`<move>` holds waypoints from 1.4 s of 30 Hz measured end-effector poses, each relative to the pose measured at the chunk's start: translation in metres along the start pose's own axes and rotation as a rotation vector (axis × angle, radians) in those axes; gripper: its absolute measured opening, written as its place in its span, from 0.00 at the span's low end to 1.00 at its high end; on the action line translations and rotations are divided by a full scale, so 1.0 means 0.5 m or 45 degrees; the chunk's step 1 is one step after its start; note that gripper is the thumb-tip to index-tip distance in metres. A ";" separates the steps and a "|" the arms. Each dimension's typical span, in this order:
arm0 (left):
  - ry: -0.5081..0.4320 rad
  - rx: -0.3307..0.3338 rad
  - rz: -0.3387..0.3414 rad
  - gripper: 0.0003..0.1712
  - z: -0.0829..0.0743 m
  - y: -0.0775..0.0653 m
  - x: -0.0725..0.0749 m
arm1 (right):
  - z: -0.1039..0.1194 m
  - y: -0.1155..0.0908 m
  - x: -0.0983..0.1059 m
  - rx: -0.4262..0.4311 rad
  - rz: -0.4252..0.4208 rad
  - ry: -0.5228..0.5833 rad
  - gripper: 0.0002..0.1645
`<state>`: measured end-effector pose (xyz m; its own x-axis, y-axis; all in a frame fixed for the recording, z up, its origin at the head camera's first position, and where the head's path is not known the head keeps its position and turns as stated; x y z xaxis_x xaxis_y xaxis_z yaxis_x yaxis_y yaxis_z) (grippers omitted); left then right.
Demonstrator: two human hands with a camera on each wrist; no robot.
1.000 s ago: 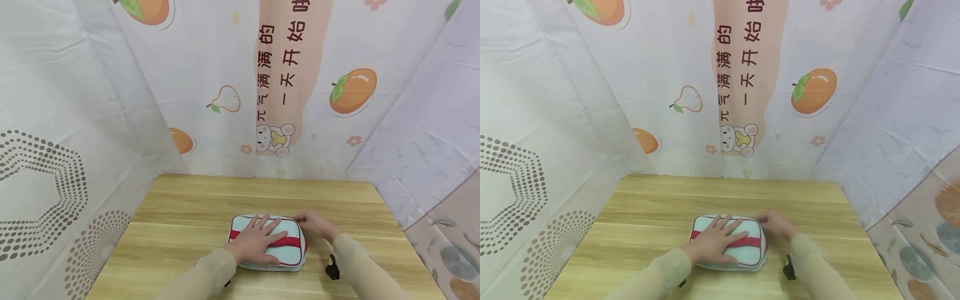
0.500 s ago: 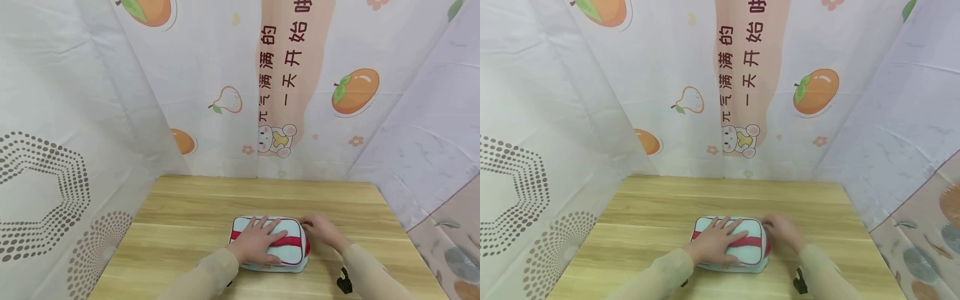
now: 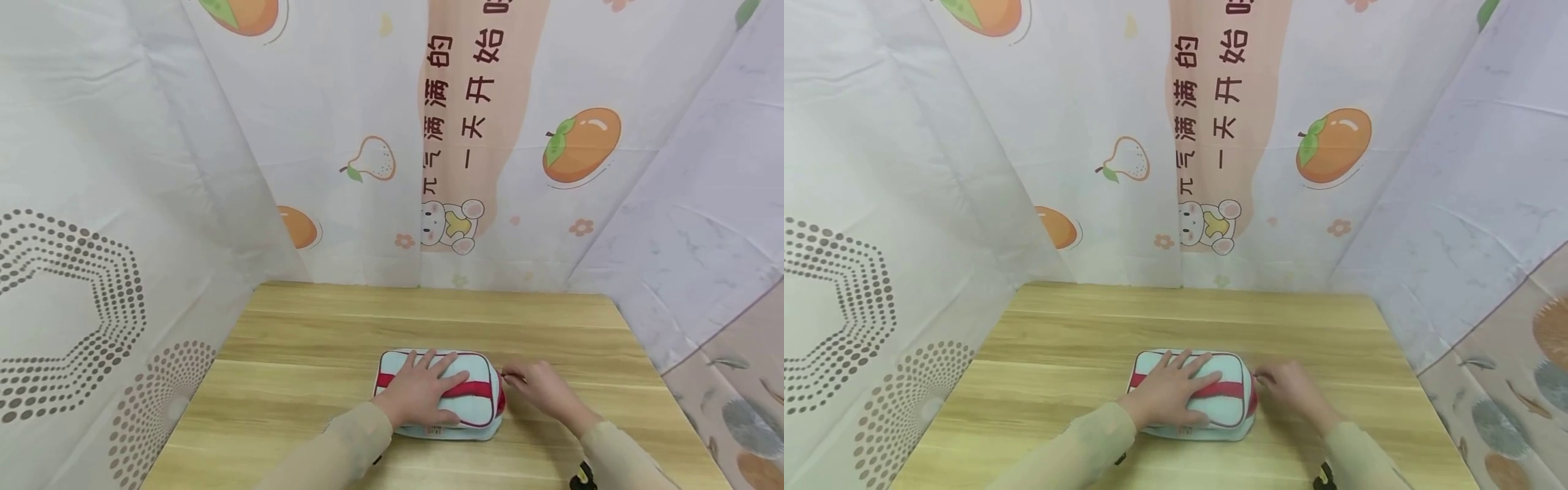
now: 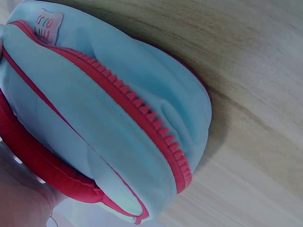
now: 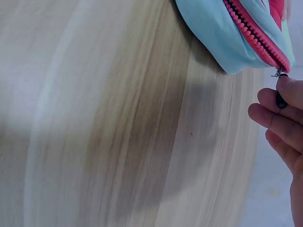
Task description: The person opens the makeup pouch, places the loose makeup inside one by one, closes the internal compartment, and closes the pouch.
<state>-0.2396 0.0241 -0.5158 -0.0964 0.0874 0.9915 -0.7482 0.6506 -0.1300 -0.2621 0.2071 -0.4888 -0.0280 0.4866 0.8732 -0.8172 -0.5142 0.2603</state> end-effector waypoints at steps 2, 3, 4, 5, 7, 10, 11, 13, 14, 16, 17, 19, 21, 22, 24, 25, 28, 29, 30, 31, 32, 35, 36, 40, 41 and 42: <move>0.000 0.006 -0.002 0.47 0.000 0.001 0.001 | 0.009 -0.008 0.006 0.047 -0.046 -0.022 0.06; 0.002 0.008 -0.006 0.47 0.000 0.001 0.001 | 0.014 -0.013 0.009 0.075 -0.076 -0.035 0.07; 0.003 0.009 -0.010 0.47 -0.001 0.001 0.002 | 0.020 -0.017 0.013 0.112 -0.113 -0.048 0.08; 0.004 0.010 -0.014 0.47 -0.001 0.001 0.003 | 0.025 -0.023 0.016 0.148 -0.145 -0.061 0.09; 0.005 0.013 -0.022 0.47 -0.002 0.001 0.004 | 0.035 -0.034 0.018 0.180 -0.175 -0.068 0.11; 0.003 0.023 -0.027 0.46 -0.002 0.002 0.006 | 0.051 -0.049 0.022 0.226 -0.219 -0.094 0.12; 0.000 0.028 -0.026 0.46 -0.002 0.003 0.006 | 0.056 -0.054 0.022 0.235 -0.233 -0.108 0.13; 0.000 0.040 -0.027 0.46 -0.002 0.004 0.006 | 0.067 -0.062 0.025 0.268 -0.275 -0.124 0.14; 0.001 0.045 -0.026 0.46 -0.001 0.004 0.005 | 0.073 -0.066 0.027 0.288 -0.304 -0.138 0.15; 0.005 0.054 -0.027 0.46 -0.001 0.005 0.005 | 0.080 -0.072 0.027 0.321 -0.334 -0.145 0.16; 0.003 0.058 -0.028 0.46 -0.001 0.006 0.005 | 0.084 -0.074 0.026 0.331 -0.340 -0.142 0.16; 0.002 0.062 -0.030 0.45 -0.002 0.006 0.006 | 0.088 -0.078 0.023 0.339 -0.346 -0.123 0.17; -0.004 0.065 -0.031 0.45 -0.002 0.007 0.007 | 0.089 -0.081 0.021 0.320 -0.348 -0.101 0.17; -0.011 0.067 -0.031 0.45 -0.002 0.007 0.007 | 0.087 -0.082 0.021 0.300 -0.346 -0.089 0.17; -0.019 0.071 -0.025 0.45 -0.003 0.008 0.009 | 0.082 -0.083 0.020 0.242 -0.338 -0.051 0.15; -0.020 0.071 -0.022 0.44 -0.003 0.009 0.010 | 0.077 -0.083 0.019 0.208 -0.334 -0.033 0.14; -0.045 0.076 -0.001 0.42 -0.004 0.012 0.015 | 0.066 -0.084 0.017 0.130 -0.319 -0.007 0.12; -0.053 0.074 0.007 0.41 -0.004 0.014 0.017 | 0.062 -0.085 0.016 0.112 -0.319 -0.003 0.12; -0.059 0.070 0.014 0.40 -0.005 0.016 0.020 | 0.060 -0.085 0.016 0.097 -0.321 -0.001 0.12; -0.071 0.067 0.023 0.39 -0.005 0.019 0.023 | 0.058 -0.086 0.017 0.086 -0.324 -0.003 0.12; -0.081 0.063 0.032 0.38 -0.004 0.022 0.026 | 0.057 -0.086 0.018 0.079 -0.325 -0.003 0.12; -0.095 0.036 0.073 0.40 -0.006 0.034 0.036 | 0.055 -0.085 0.021 0.071 -0.327 -0.001 0.13; -0.097 0.025 0.088 0.41 -0.007 0.039 0.040 | 0.054 -0.084 0.022 0.068 -0.323 0.004 0.12; -0.122 -0.037 0.161 0.44 -0.024 0.060 0.052 | 0.050 -0.078 0.022 0.054 -0.280 0.023 0.12; -0.124 -0.055 0.174 0.44 -0.030 0.067 0.054 | 0.049 -0.077 0.022 0.050 -0.268 0.025 0.11; -0.129 -0.070 0.191 0.43 -0.036 0.074 0.056 | 0.050 -0.075 0.021 0.058 -0.255 0.029 0.11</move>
<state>-0.2579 0.0643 -0.4931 -0.2715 0.1120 0.9559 -0.6837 0.6766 -0.2735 -0.2174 0.2140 -0.4791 0.1191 0.5979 0.7926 -0.7807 -0.4368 0.4468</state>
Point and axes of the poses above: each hand's wrist, its own y-axis towards the middle knuckle, its own x-axis out of the back of the hand, z = x × y, the point moved 9 cm from there along y, towards the middle knuckle, and after that the axes turned 3 degrees about y, right-handed, at the moved point
